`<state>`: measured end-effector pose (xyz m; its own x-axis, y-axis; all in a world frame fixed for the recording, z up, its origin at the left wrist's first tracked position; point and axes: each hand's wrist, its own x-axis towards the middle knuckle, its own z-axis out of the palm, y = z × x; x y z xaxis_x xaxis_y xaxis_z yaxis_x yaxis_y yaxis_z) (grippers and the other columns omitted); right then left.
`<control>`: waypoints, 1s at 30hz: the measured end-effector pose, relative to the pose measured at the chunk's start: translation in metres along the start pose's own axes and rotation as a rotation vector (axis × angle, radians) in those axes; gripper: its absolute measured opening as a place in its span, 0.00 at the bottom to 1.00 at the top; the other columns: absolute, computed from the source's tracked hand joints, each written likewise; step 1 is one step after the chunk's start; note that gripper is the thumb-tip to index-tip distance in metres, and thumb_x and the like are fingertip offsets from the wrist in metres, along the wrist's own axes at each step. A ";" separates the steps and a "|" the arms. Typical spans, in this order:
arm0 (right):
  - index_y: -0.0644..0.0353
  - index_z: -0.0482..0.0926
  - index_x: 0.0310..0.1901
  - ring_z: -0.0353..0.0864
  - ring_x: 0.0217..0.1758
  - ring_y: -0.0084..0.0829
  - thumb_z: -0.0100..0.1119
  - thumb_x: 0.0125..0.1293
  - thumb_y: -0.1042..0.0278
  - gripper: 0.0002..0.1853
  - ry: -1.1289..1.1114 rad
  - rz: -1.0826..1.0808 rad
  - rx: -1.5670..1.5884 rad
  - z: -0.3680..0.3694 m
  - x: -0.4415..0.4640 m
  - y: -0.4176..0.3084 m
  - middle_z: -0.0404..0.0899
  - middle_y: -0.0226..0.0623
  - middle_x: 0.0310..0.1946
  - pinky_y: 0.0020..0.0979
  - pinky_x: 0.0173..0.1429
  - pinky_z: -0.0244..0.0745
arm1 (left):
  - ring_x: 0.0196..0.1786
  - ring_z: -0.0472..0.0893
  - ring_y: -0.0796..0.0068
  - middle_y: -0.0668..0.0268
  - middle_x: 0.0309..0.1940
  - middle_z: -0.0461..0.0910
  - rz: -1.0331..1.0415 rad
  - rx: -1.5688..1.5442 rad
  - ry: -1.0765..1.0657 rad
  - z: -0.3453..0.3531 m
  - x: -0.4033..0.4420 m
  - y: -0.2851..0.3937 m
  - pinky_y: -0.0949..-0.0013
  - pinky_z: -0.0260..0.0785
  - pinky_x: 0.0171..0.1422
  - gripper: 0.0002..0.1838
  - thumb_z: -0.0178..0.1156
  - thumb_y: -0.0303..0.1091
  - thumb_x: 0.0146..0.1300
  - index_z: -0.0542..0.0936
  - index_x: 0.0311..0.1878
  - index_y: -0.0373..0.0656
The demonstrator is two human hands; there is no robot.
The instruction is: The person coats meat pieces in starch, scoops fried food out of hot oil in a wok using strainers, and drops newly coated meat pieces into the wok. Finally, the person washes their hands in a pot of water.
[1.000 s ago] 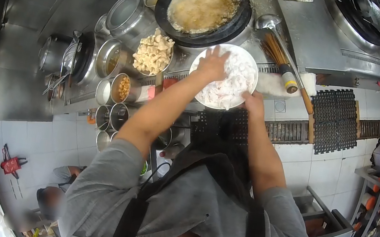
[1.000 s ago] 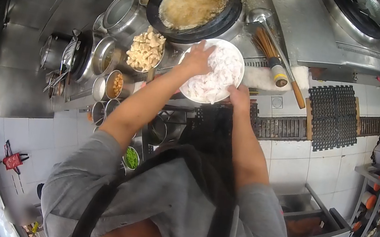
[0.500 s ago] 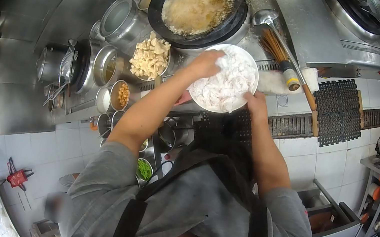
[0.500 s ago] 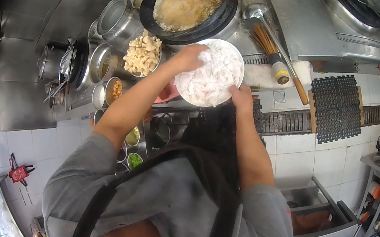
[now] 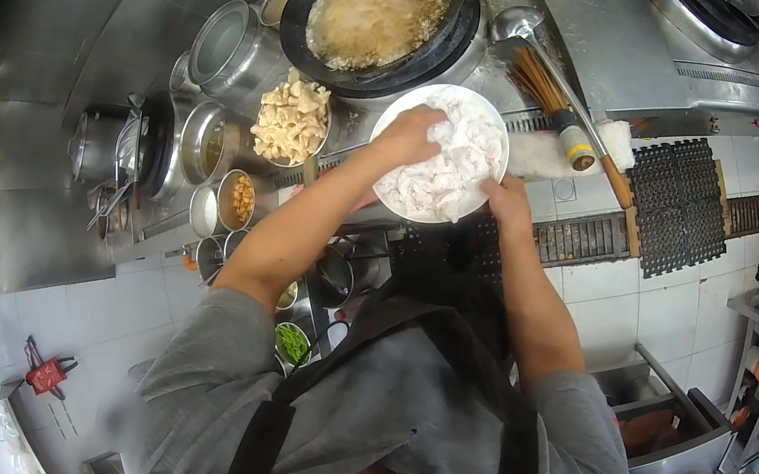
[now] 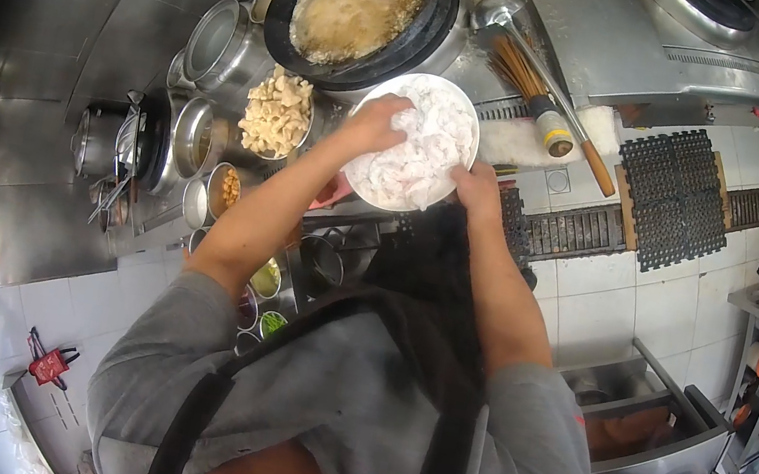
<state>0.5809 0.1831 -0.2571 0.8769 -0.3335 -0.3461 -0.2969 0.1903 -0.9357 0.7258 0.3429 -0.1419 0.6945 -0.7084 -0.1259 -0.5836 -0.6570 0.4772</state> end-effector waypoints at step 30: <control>0.74 0.81 0.40 0.81 0.26 0.35 0.55 0.50 0.66 0.20 0.005 0.054 -0.035 -0.002 -0.003 -0.007 0.82 0.46 0.26 0.33 0.31 0.74 | 0.42 0.82 0.70 0.62 0.38 0.84 -0.291 -0.238 0.136 -0.149 0.123 -0.071 0.69 0.72 0.47 0.21 0.70 0.32 0.45 0.81 0.46 0.44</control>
<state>0.5797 0.1810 -0.2500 0.8574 -0.3283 -0.3963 -0.3569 0.1755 -0.9175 0.9151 0.3402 -0.0617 0.8749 -0.4508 -0.1770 -0.2519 -0.7357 0.6287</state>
